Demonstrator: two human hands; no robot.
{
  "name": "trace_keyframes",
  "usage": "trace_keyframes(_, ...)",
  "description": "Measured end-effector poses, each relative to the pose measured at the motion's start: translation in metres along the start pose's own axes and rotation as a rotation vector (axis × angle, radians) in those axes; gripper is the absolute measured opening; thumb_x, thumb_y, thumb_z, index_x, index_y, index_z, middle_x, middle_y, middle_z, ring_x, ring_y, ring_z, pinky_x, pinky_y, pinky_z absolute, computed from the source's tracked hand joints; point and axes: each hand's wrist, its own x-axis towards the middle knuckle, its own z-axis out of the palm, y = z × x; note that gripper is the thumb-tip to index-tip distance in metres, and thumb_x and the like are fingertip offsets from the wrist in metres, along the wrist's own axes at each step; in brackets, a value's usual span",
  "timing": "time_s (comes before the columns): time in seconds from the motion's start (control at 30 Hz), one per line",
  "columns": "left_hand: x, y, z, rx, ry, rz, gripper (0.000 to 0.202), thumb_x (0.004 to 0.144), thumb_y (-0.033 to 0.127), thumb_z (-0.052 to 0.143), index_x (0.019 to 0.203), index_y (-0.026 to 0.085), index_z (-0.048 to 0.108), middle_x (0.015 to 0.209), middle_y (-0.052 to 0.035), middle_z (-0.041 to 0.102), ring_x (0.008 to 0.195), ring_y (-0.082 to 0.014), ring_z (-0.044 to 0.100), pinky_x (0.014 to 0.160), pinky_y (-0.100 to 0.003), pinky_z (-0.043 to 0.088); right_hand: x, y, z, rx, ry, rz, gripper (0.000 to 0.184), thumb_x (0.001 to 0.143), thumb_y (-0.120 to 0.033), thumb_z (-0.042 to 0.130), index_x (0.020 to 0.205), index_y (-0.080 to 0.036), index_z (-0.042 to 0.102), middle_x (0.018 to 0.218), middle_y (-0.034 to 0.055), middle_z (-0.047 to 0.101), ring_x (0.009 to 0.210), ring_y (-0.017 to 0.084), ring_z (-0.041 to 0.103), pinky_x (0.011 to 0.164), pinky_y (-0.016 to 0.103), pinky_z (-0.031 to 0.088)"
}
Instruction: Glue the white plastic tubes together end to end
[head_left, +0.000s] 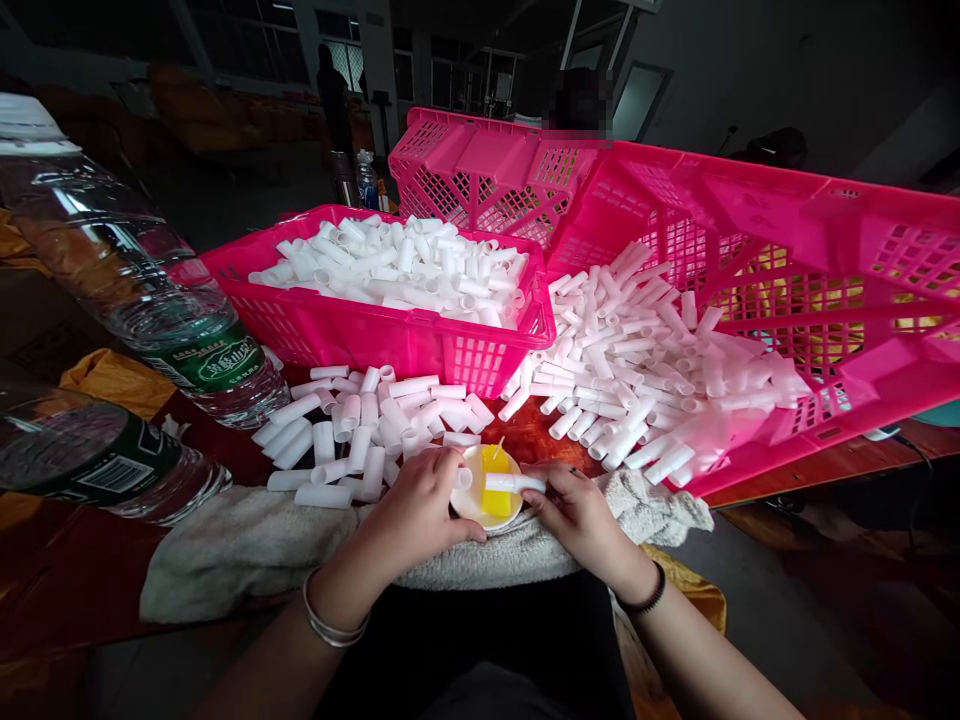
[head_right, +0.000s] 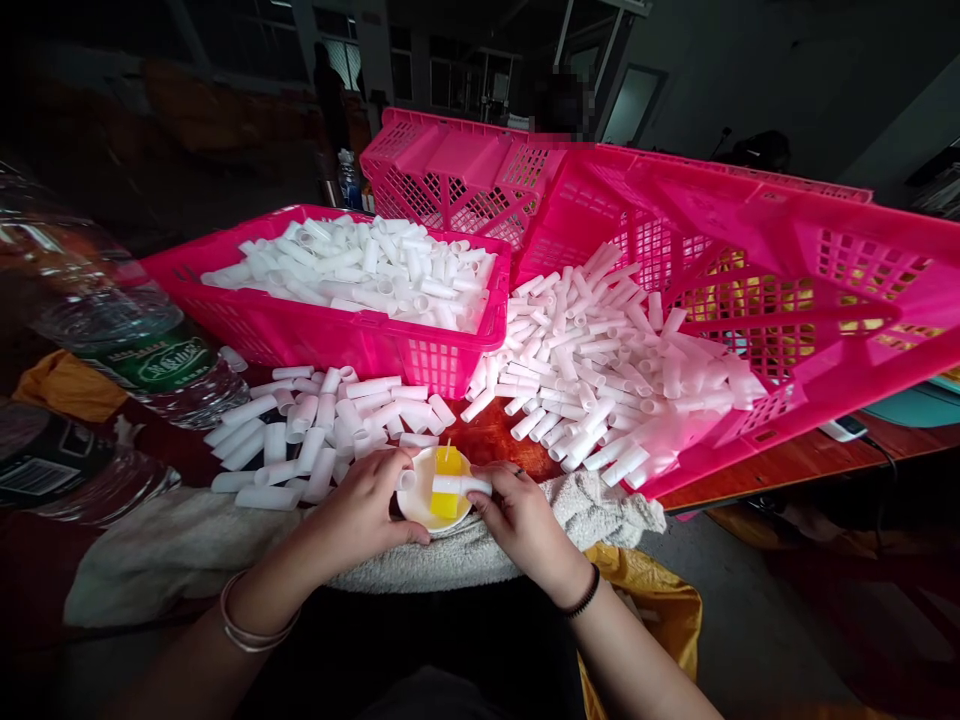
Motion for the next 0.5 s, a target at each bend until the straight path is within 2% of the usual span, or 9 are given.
trace_keyframes(0.07, 0.0, 0.003, -0.004, 0.046, 0.019, 0.041, 0.076, 0.052, 0.044, 0.089, 0.113, 0.02, 0.05, 0.115, -0.0139, 0.062, 0.113, -0.0368, 0.057, 0.096, -0.054, 0.047, -0.001, -0.001, -0.004, -0.075, 0.019, -0.099, 0.016, 0.092, -0.02, 0.054, 0.105, -0.022, 0.064, 0.104, 0.0112, 0.065, 0.096, 0.024, 0.065, 0.081, 0.04, 0.057)
trace_keyframes(0.13, -0.001, 0.008, -0.009, 0.094, 0.054, 0.094, 0.063, 0.063, 0.047, 0.082, 0.108, 0.018, 0.05, 0.121, -0.0164, 0.058, 0.12, -0.0385, 0.052, 0.101, -0.057, 0.043, -0.003, -0.004, -0.007, -0.058, 0.084, -0.143, 0.017, 0.091, -0.018, 0.055, 0.104, -0.023, 0.064, 0.105, 0.0108, 0.064, 0.098, 0.023, 0.065, 0.081, 0.038, 0.057)
trace_keyframes(0.2, -0.003, 0.016, -0.016, 0.118, 0.066, 0.129, 0.035, 0.083, 0.038, 0.065, 0.107, 0.018, 0.049, 0.12, -0.0161, 0.057, 0.118, -0.0342, 0.054, 0.098, -0.052, 0.047, -0.005, -0.011, -0.009, 0.073, 0.17, -0.095, 0.017, 0.09, -0.019, 0.059, 0.106, -0.024, 0.062, 0.103, 0.0094, 0.066, 0.095, 0.022, 0.066, 0.08, 0.036, 0.058)
trace_keyframes(0.27, -0.005, 0.024, -0.021, 0.13, 0.04, 0.15, 0.018, 0.091, 0.021, 0.047, 0.109, 0.018, 0.048, 0.111, -0.013, 0.06, 0.105, -0.0271, 0.061, 0.089, -0.043, 0.053, -0.006, -0.02, -0.011, 0.227, 0.203, -0.017, 0.018, 0.089, -0.023, 0.062, 0.107, -0.025, 0.061, 0.101, 0.0081, 0.068, 0.091, 0.021, 0.068, 0.077, 0.034, 0.058)
trace_keyframes(0.33, -0.006, 0.031, -0.026, 0.169, 0.011, 0.176, 0.021, 0.091, 0.013, 0.042, 0.11, 0.018, 0.048, 0.103, -0.0099, 0.063, 0.094, -0.0234, 0.064, 0.081, -0.038, 0.055, -0.006, -0.031, -0.016, 0.301, 0.174, 0.025, 0.017, 0.089, -0.025, 0.063, 0.107, -0.025, 0.063, 0.099, 0.0072, 0.07, 0.086, 0.02, 0.069, 0.073, 0.032, 0.059)
trace_keyframes(0.5, -0.009, 0.05, -0.031, 0.375, -0.02, 0.252, 0.017, 0.091, 0.017, 0.049, 0.107, 0.02, 0.054, 0.092, -0.0068, 0.066, 0.083, -0.0245, 0.064, 0.072, -0.038, 0.056, -0.005, -0.058, -0.032, 0.172, 0.019, 0.063, 0.016, 0.09, -0.028, 0.061, 0.105, -0.023, 0.065, 0.092, 0.0069, 0.071, 0.082, 0.019, 0.068, 0.07, 0.03, 0.056)
